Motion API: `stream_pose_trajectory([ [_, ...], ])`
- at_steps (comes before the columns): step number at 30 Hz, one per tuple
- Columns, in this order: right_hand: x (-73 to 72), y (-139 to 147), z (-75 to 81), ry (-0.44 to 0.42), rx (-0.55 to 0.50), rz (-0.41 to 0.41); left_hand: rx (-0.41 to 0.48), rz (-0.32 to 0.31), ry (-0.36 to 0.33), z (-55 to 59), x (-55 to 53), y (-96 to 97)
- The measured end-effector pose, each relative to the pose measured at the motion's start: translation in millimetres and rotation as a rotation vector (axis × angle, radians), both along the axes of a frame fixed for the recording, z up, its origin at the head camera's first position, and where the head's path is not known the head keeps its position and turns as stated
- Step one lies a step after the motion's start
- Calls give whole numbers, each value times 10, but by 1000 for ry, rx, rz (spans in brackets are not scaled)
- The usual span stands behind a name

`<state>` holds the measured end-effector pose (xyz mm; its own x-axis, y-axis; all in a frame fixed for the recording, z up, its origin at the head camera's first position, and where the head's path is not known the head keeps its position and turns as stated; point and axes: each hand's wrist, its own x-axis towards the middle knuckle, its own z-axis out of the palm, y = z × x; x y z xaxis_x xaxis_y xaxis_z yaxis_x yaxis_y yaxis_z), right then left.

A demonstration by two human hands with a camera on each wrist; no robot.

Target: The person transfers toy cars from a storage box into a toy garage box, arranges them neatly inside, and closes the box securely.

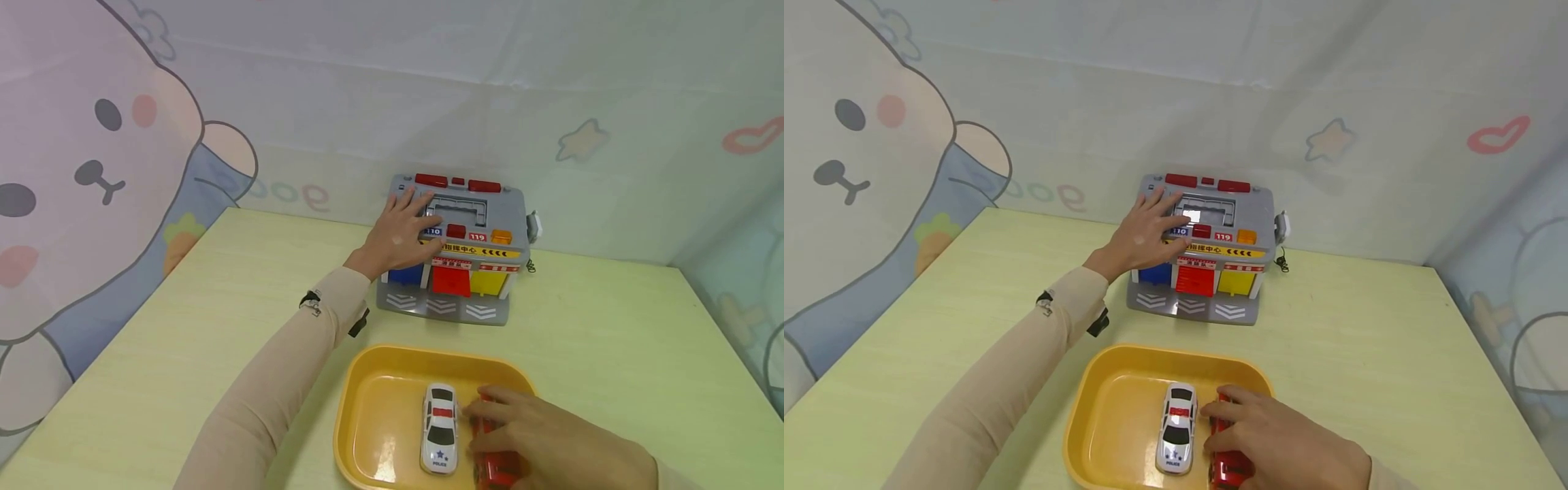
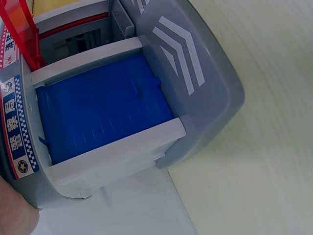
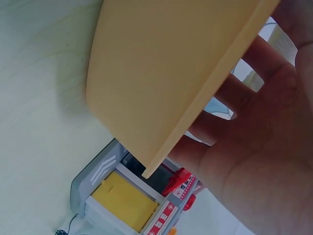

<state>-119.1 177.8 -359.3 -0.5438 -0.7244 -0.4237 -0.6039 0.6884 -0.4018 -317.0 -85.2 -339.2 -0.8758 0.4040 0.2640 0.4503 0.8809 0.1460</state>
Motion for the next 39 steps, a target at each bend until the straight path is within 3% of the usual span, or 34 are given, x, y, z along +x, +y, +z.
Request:
stream_pose_trajectory([
  [7, 1, -20, 3, 46, -13, 42, 4, 3, 1, -4, 0, -7],
  [29, -15, -77, 18, 64, -21, 78, 13, 3, 0, -8, 16, -9],
  [39, -2, -24, 174, 102, -62, 68, 8, 6, 4, 4, 15, 0],
])
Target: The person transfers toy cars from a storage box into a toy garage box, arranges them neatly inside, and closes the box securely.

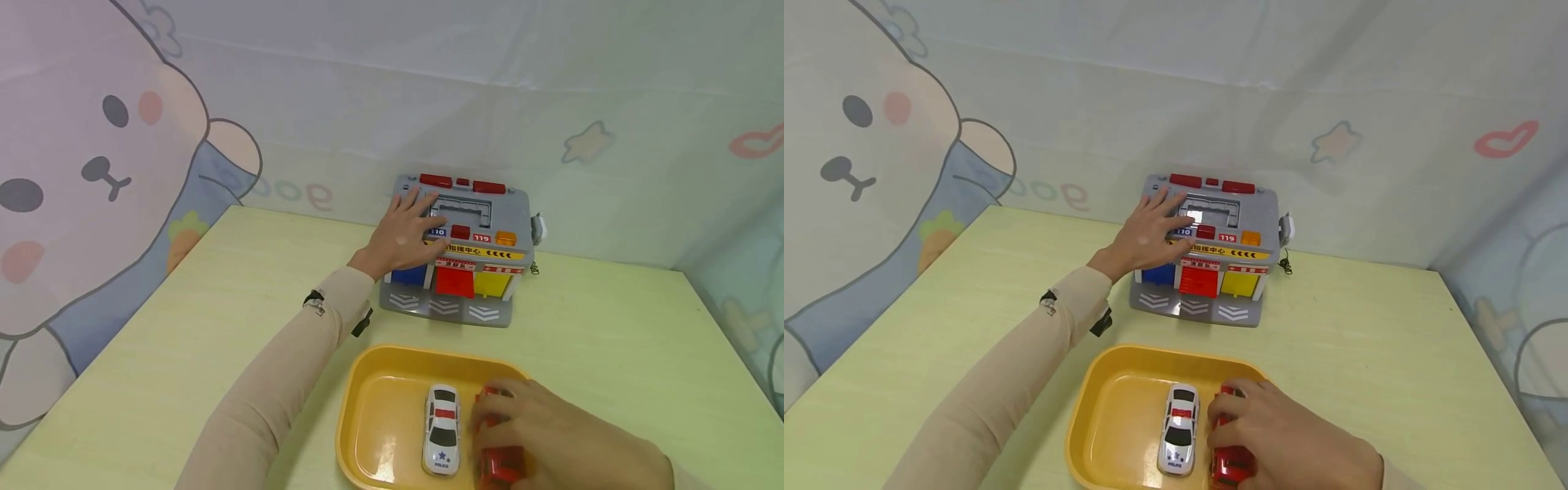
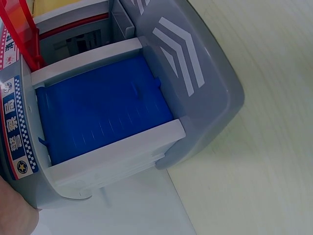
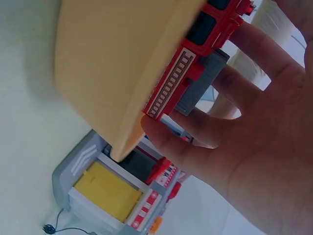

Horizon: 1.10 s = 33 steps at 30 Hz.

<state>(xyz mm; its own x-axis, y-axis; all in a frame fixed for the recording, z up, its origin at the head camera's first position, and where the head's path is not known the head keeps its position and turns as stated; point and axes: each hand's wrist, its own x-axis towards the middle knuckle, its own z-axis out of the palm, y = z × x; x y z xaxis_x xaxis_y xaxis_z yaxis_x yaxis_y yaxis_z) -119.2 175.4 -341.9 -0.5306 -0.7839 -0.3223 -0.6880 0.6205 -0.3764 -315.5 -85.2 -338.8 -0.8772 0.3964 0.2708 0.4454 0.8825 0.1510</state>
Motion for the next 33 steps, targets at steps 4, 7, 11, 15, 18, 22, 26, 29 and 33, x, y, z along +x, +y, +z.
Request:
stream_pose_trajectory([
  [4, 1, 23, 70, 38, -31, 13, -2, 0, -7, 0, -3, 3],
  [7, 0, 25, 113, 52, -32, 8, -6, 1, -9, 6, -2, 6],
  [11, -8, 22, 170, 62, -22, 5, -10, 5, -2, 15, -3, 5],
  [15, -60, 47, 249, 108, -25, 6, -8, 1, 1, 10, -8, -5],
  [18, -118, 84, 321, 152, -18, -6, -4, -6, -2, 0, -9, -10],
  [22, -176, 130, 408, 237, -29, -8, -4, -13, -6, -6, -5, -9],
  [26, -226, 142, 467, 336, -81, 27, -14, -6, -4, -2, -3, -5],
  [29, -271, 137, 496, 371, -103, 42, -19, 1, -2, 3, -2, -3],
  [33, -322, 135, 517, 395, -118, 49, -18, 2, -1, 5, 1, -4],
])
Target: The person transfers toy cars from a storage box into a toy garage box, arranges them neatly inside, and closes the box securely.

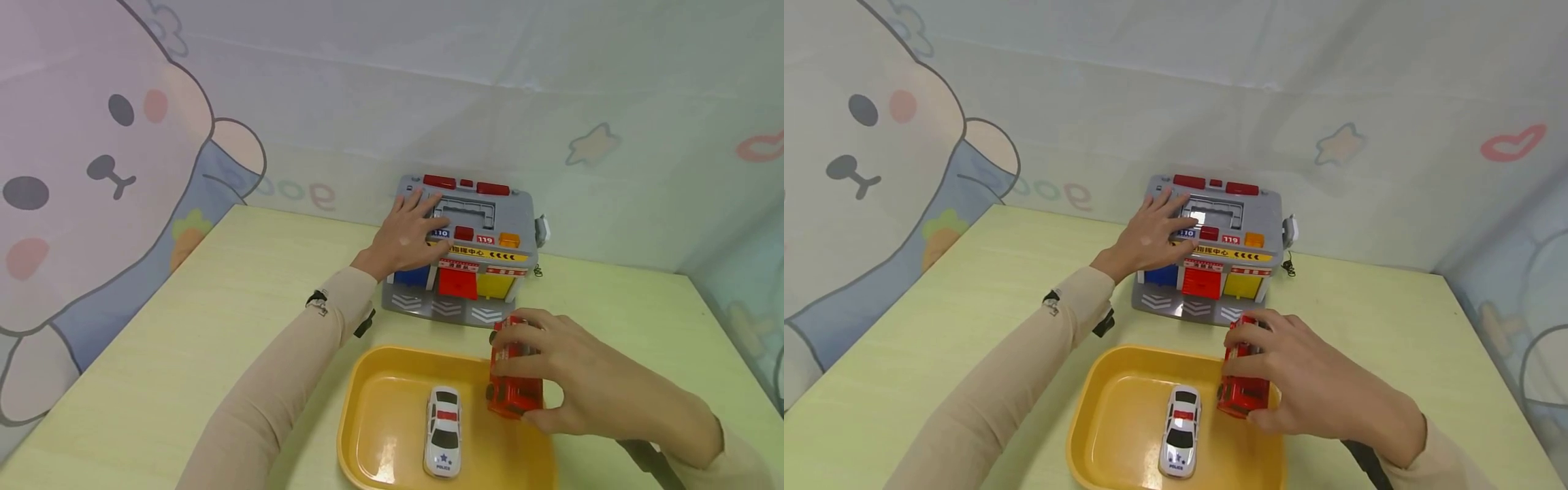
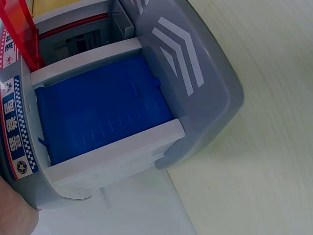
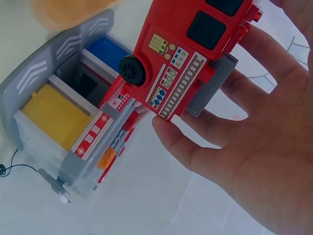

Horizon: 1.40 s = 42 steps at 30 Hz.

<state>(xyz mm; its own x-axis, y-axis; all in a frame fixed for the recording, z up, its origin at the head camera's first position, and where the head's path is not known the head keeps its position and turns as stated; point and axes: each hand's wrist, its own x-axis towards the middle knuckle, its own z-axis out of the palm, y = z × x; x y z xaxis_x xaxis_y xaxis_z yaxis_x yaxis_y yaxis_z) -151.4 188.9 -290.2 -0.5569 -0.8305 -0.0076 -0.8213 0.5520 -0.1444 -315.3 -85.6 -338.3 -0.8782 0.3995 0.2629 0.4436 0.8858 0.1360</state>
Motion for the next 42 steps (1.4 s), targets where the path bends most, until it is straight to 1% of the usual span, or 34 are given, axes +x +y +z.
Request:
stream_pose_trajectory([
  [10, -137, 13, -6, 75, -44, -10, 17, -8, -2, -4, -7, -5],
  [15, -207, 13, -11, 65, -58, -60, 8, -5, 3, -13, -8, 1],
  [23, -312, -1, -62, 107, -108, -67, -5, 3, 13, -19, -11, 0],
  [28, -389, 17, -141, 131, -142, -72, -9, -3, 17, -22, -7, 5],
  [34, -492, 26, -293, 166, -180, -38, -12, -2, 13, -15, 3, 9],
  [39, -557, 1, -396, 144, -199, -24, -12, 2, 18, -8, 6, 7],
  [42, -583, -17, -427, 112, -198, -45, -12, 0, 19, -8, 7, 6],
])
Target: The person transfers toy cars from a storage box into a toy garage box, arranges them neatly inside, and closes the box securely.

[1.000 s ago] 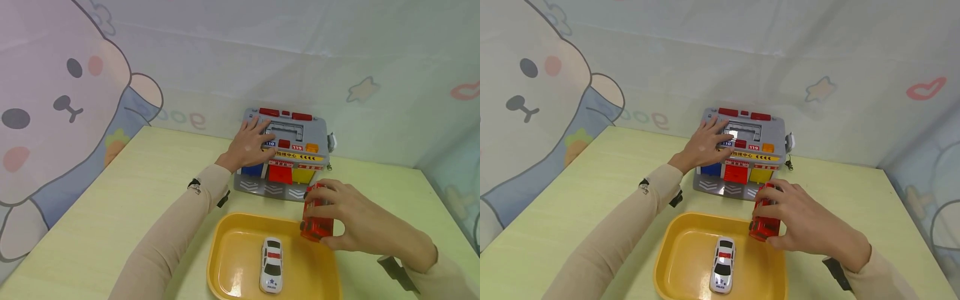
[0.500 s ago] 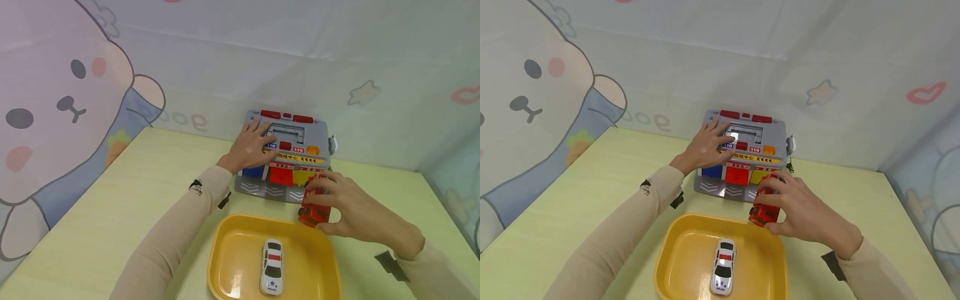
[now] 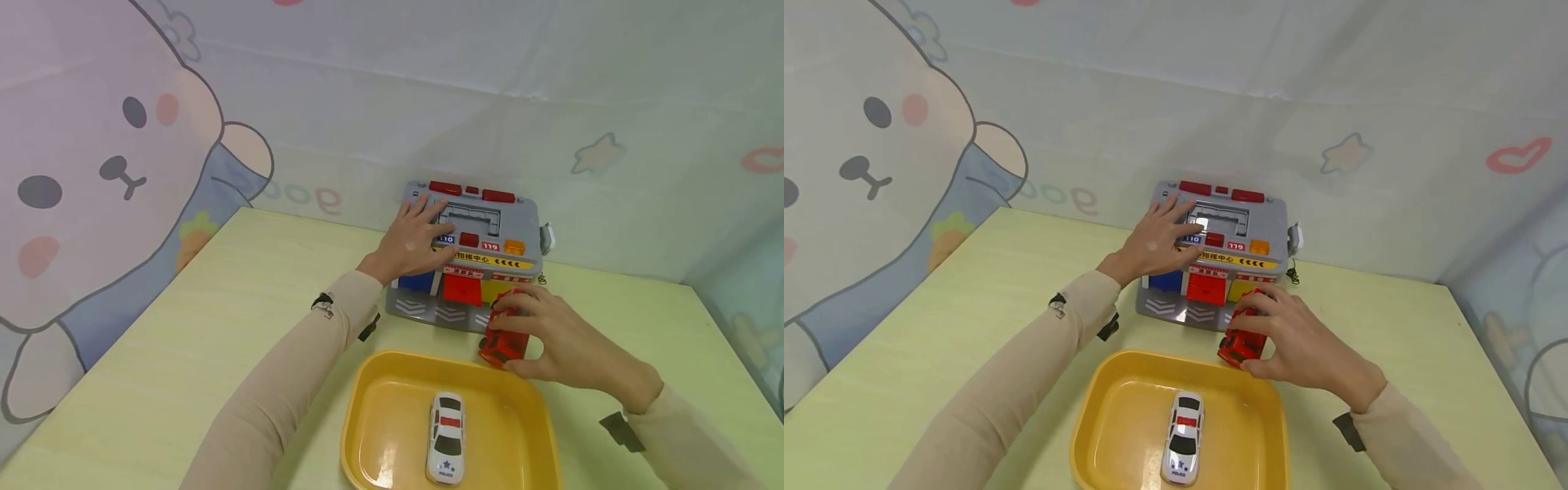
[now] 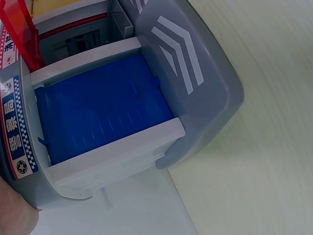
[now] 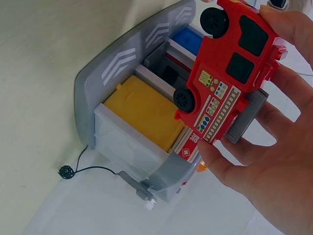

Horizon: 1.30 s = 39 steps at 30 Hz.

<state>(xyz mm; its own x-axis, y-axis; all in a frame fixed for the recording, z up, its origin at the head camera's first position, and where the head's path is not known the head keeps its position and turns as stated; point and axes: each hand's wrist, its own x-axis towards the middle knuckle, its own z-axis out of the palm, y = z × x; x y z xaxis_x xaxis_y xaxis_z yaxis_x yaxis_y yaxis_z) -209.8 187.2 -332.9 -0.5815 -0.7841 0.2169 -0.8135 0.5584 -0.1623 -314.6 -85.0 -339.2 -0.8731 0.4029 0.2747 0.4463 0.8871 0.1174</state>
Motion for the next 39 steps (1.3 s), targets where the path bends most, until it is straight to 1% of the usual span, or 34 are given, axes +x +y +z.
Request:
stream_pose_trajectory([
  [3, -23, -21, -8, -27, 8, -26, 6, -5, 1, 1, 6, -1],
  [6, -47, -48, -11, -42, 14, -33, 10, -5, 4, 3, 11, -6],
  [14, -110, -89, -95, -44, 9, 2, 5, -2, 2, -3, 10, -13],
  [18, -151, -99, -140, -61, 2, 12, 4, -3, 7, -7, 15, -16],
  [21, -183, -106, -172, -77, 16, 23, 5, -4, 8, -8, 15, -21],
  [25, -227, -110, -221, -65, 40, 36, 12, -5, 3, 0, 15, -22],
  [30, -267, -122, -259, -33, 43, 50, 17, -2, -2, 25, 11, -24],
  [36, -295, -132, -308, -49, 51, 41, 19, -6, -1, 20, 18, -25],
  [39, -313, -118, -351, -42, 33, 58, 16, -7, -3, 12, 18, -26],
])
